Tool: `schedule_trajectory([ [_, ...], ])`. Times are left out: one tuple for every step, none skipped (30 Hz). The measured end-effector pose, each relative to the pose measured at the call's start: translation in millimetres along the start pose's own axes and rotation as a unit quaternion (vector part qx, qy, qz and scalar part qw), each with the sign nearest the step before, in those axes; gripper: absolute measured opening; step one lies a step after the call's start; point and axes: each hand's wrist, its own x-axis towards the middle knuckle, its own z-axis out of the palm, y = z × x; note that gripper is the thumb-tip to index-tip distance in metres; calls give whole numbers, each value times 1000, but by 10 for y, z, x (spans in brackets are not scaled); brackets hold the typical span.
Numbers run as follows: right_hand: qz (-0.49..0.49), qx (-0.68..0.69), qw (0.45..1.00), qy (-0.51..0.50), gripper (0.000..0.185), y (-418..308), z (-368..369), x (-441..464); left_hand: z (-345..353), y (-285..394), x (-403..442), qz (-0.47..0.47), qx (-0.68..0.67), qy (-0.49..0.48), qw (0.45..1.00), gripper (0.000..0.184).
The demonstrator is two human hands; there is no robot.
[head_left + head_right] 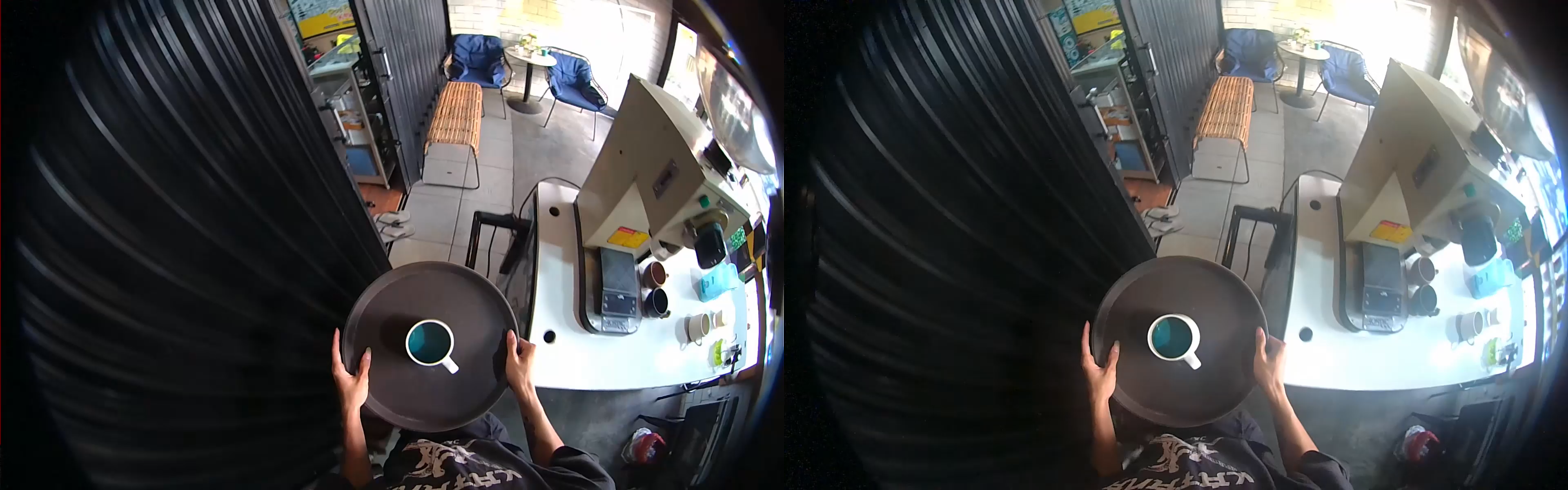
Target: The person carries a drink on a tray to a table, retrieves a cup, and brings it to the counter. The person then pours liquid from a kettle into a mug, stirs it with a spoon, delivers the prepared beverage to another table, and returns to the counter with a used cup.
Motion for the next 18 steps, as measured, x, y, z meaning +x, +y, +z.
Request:
schedule_trajectory([
  [10,16,1000,14,61,-107,99,78,27,-30,213,-9,-7,-16,1000,70],
  [7,11,1000,26,61,-155,194,194,80,-73,434,-2,-9,-20,1000,70],
  [6,8,999,36,61,-186,292,283,111,-141,641,-3,-3,-32,999,69],
  [8,17,999,50,61,-251,388,379,133,-229,859,-2,5,-43,999,69],
  [23,25,998,57,60,-335,463,463,167,-380,1070,15,12,-53,998,68],
  [22,39,997,67,59,-388,474,498,226,-315,1183,12,8,-63,998,67],
  [23,50,995,77,59,-454,540,585,279,-268,1352,6,3,-75,997,66],
  [28,46,995,82,58,-475,602,677,340,-295,1541,8,3,-83,997,66],
  [35,45,994,89,58,-514,638,740,397,-327,1693,16,-13,-90,996,61],
  [39,49,993,98,58,-573,676,808,458,-345,1844,23,-29,-99,994,55],
  [43,54,992,109,58,-639,717,887,516,-346,1990,25,-31,-113,993,55],
  [44,69,989,124,57,-737,766,965,572,-324,2151,3,-28,-130,991,48],
  [53,71,986,139,57,-770,804,1050,646,-309,2297,-18,-24,-148,989,41],
  [62,68,985,148,57,-790,842,1130,754,-302,2443,-6,-33,-144,989,30],
  [71,65,983,157,56,-792,882,1200,852,-313,2601,-3,-34,-163,986,30],
  [79,67,980,170,54,-775,939,1290,949,-334,2774,14,-37,-174,984,28],
  [86,65,977,184,54,-811,966,1367,1054,-340,2938,32,-42,-183,982,27],
  [85,76,973,200,54,-861,994,1452,1160,-332,3070,36,-48,-195,979,24],
])
